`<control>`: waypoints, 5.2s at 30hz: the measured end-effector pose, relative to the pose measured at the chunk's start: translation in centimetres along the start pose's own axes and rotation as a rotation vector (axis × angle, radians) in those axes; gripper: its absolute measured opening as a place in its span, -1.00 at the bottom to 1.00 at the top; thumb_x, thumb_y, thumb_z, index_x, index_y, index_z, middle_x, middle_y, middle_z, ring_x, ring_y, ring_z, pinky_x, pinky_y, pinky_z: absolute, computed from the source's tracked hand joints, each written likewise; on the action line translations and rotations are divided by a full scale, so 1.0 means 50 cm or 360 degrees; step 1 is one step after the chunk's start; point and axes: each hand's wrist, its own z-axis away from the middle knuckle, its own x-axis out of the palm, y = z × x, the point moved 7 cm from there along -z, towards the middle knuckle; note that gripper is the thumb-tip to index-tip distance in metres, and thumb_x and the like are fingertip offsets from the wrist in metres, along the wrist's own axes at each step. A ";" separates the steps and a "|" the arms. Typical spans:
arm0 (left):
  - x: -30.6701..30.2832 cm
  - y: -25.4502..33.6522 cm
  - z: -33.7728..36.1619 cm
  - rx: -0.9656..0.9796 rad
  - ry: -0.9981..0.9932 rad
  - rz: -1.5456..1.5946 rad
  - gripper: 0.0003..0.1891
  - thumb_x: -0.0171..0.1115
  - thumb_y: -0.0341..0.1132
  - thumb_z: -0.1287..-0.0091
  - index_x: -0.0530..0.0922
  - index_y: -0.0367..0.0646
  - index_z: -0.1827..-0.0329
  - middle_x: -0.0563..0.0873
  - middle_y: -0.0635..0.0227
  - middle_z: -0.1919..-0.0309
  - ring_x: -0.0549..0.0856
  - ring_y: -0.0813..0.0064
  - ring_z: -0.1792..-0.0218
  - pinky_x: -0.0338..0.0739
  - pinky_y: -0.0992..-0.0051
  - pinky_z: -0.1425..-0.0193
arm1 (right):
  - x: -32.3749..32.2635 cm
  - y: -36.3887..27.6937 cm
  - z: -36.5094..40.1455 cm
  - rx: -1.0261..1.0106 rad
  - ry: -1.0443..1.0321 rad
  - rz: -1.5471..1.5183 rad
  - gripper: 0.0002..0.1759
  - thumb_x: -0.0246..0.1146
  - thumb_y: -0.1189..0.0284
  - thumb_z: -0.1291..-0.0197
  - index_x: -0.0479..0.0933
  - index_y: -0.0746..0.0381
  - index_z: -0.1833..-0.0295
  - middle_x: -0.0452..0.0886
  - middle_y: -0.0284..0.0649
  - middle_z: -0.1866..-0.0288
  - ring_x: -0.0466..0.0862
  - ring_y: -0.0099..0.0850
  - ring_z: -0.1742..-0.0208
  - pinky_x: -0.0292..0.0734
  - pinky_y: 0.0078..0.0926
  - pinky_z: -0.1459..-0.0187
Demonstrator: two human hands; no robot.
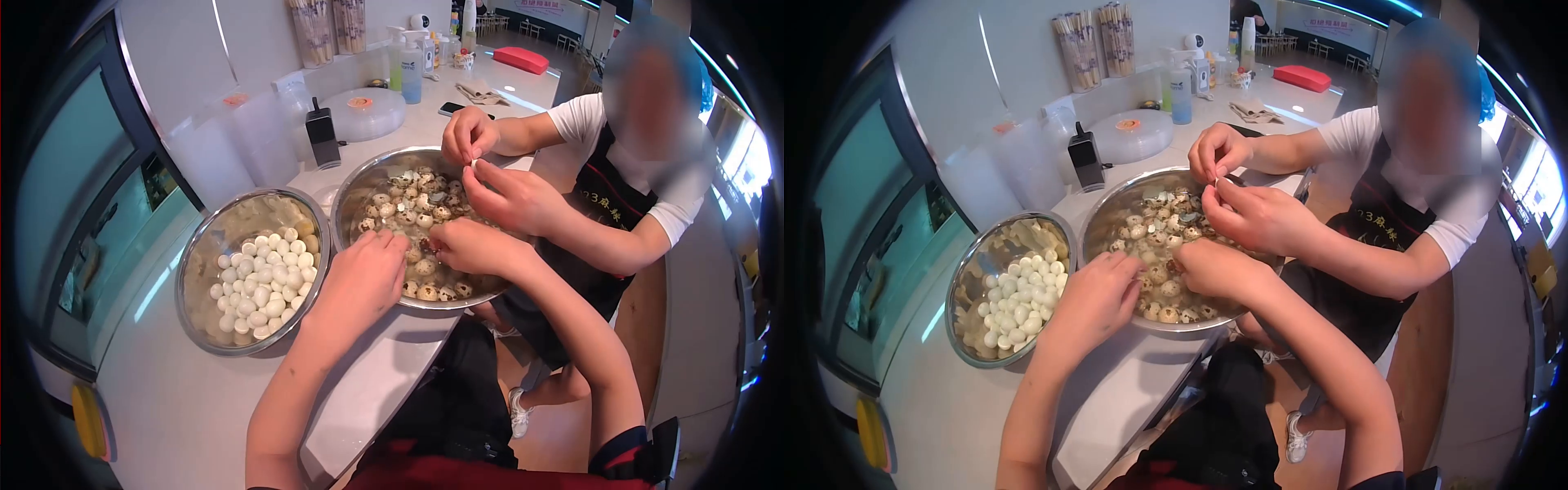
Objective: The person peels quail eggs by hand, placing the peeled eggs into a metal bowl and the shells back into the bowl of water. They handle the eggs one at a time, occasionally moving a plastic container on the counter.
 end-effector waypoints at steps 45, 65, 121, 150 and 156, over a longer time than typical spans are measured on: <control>0.093 -0.086 -0.087 -0.0612 -0.0466 0.1085 -0.57 -0.03 -0.06 -0.29 0.52 -0.27 0.54 0.37 0.57 0.75 0.28 0.76 0.68 0.13 0.66 0.64 | -0.060 -0.034 0.011 -0.0318 0.0642 -0.0538 -0.74 0.19 0.40 0.01 0.34 0.34 0.28 0.51 0.04 0.47 0.54 -0.06 0.38 0.39 -0.24 0.36; 0.082 -0.085 -0.069 -0.0806 -0.0378 0.1795 -0.65 -0.07 -0.04 -0.31 0.47 -0.11 0.44 0.30 0.65 0.71 0.20 0.83 0.72 0.00 0.76 0.67 | -0.090 -0.048 0.031 -0.0674 0.1053 -0.0687 -0.69 0.22 0.28 -0.04 0.40 0.30 0.25 0.46 -0.21 0.51 0.50 -0.38 0.49 0.35 -0.46 0.40; 0.064 -0.078 -0.076 -0.0827 -0.0041 0.1973 -0.79 0.11 -0.32 -0.15 0.46 -0.19 0.18 0.53 0.48 0.41 0.48 0.71 0.50 0.32 0.72 0.43 | -0.103 -0.035 0.039 -0.0533 0.1394 -0.0563 -0.91 0.00 0.52 -0.10 0.27 0.33 0.31 0.41 -0.01 0.45 0.45 -0.05 0.41 0.31 -0.23 0.38; 0.062 -0.085 -0.078 -0.0769 -0.0004 0.1976 -0.80 0.17 -0.39 -0.14 0.45 -0.25 0.20 0.53 0.37 0.25 0.56 0.62 0.29 0.52 0.59 0.18 | -0.098 -0.026 0.023 -0.0471 0.1079 -0.0771 -0.93 0.07 0.54 -0.08 0.36 0.33 0.32 0.43 -0.15 0.39 0.47 -0.27 0.38 0.35 -0.43 0.32; 0.056 -0.081 -0.078 -0.0710 0.0020 0.1990 -0.77 0.18 -0.37 -0.15 0.44 -0.25 0.16 0.52 0.37 0.23 0.56 0.64 0.29 0.52 0.60 0.17 | -0.092 -0.012 0.019 -0.0333 0.1059 -0.0854 -0.92 0.05 0.51 -0.13 0.34 0.32 0.33 0.43 -0.15 0.42 0.44 -0.35 0.42 0.32 -0.46 0.36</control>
